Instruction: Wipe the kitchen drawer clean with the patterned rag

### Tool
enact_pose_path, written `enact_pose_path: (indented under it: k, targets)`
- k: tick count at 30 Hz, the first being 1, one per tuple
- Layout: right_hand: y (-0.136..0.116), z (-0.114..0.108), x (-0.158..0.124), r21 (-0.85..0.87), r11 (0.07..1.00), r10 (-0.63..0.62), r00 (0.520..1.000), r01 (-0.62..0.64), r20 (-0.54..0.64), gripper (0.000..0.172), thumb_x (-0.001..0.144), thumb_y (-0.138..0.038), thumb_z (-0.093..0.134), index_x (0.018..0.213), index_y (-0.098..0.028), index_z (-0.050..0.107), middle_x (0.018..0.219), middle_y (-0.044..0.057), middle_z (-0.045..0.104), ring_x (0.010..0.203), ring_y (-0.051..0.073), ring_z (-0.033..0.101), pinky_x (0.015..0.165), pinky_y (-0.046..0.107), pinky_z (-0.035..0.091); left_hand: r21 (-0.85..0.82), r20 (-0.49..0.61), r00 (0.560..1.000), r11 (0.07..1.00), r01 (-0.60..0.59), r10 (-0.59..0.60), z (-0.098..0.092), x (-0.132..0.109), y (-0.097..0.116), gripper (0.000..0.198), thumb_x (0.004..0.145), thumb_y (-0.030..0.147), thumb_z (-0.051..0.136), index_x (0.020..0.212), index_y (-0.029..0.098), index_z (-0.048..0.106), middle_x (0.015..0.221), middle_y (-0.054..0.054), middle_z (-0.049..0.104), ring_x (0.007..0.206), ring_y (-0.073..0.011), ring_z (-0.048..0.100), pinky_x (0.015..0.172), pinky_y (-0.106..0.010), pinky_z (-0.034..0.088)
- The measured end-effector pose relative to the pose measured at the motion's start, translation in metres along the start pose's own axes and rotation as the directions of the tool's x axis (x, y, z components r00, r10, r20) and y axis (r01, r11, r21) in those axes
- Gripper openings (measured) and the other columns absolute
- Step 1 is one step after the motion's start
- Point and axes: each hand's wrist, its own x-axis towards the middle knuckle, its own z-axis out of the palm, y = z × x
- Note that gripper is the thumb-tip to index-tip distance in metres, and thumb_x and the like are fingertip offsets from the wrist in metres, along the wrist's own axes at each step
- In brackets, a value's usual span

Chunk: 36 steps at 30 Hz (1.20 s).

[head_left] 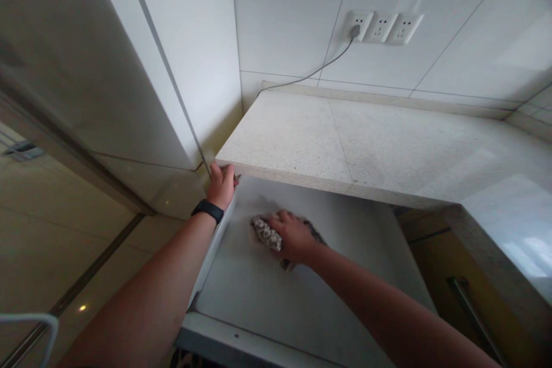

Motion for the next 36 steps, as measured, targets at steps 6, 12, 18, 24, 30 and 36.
enact_pose_path:
  k: [6,12,18,24,30,36]
  targets:
    - [-0.049,0.018,-0.023,0.015,0.905,-0.425,0.897,0.426,0.122,0.063,0.074,-0.054,0.07,0.133,-0.039,0.055,0.117,0.008,0.053,0.099,0.028,0.052,0.083,0.041,0.042,-0.007,0.016,1.0,1.0,0.019,-0.019,-0.001,0.001,0.0,0.036,0.098,0.047,0.046,0.123,0.025,0.033,0.128,-0.008,0.054,0.064,-0.0093,0.065,0.051,-0.023,0.054]
    - [-0.018,0.006,-0.011,0.025,0.968,-0.249,0.967,0.248,0.058,0.069,0.073,-0.048,0.073,0.137,-0.035,0.053,0.116,0.008,0.055,0.099,0.027,0.054,0.085,0.038,0.043,0.034,0.035,0.999,0.999,0.041,-0.042,-0.002,0.002,-0.001,0.035,0.098,0.05,0.043,0.121,0.026,0.032,0.128,-0.008,0.054,0.062,-0.0099,0.065,0.047,-0.023,0.052]
    - [0.041,-0.013,-0.005,-0.003,0.964,0.262,0.959,-0.264,-0.11,0.064,0.079,-0.041,0.067,0.14,-0.027,0.05,0.126,0.013,0.052,0.11,0.029,0.051,0.093,0.038,0.04,0.04,0.025,0.998,0.998,0.049,-0.05,-0.002,0.002,0.0,0.039,0.097,0.051,0.043,0.125,0.026,0.032,0.127,-0.008,0.056,0.062,-0.0113,0.065,0.047,-0.025,0.052]
    - [-0.012,0.002,-0.025,-0.078,0.996,-0.032,0.999,0.033,0.011,0.061,0.074,-0.044,0.07,0.133,-0.032,0.056,0.118,0.012,0.052,0.105,0.032,0.049,0.089,0.044,0.04,0.045,0.019,0.999,0.998,0.041,-0.042,-0.001,0.0,0.001,0.039,0.097,0.051,0.043,0.126,0.027,0.032,0.128,-0.008,0.056,0.06,-0.0095,0.065,0.047,-0.022,0.051]
    - [-0.064,0.019,-0.031,-0.015,0.905,-0.42,0.9,0.424,0.119,0.058,0.076,-0.057,0.067,0.129,-0.036,0.058,0.111,0.009,0.053,0.096,0.028,0.05,0.081,0.043,0.042,0.041,0.03,0.998,0.998,0.051,-0.052,-0.002,0.0,0.001,0.042,0.096,0.051,0.044,0.128,0.027,0.031,0.128,-0.009,0.055,0.06,-0.0098,0.064,0.046,-0.022,0.05]
    - [-0.001,0.001,-0.008,-0.046,0.998,-0.039,0.999,0.04,0.019,0.064,0.074,-0.044,0.071,0.134,-0.031,0.055,0.121,0.011,0.053,0.105,0.029,0.052,0.087,0.039,0.043,0.037,0.033,0.999,0.999,0.022,-0.023,-0.003,0.0,0.002,0.041,0.097,0.048,0.044,0.13,0.026,0.032,0.132,-0.01,0.053,0.063,-0.0086,0.065,0.051,-0.022,0.053]
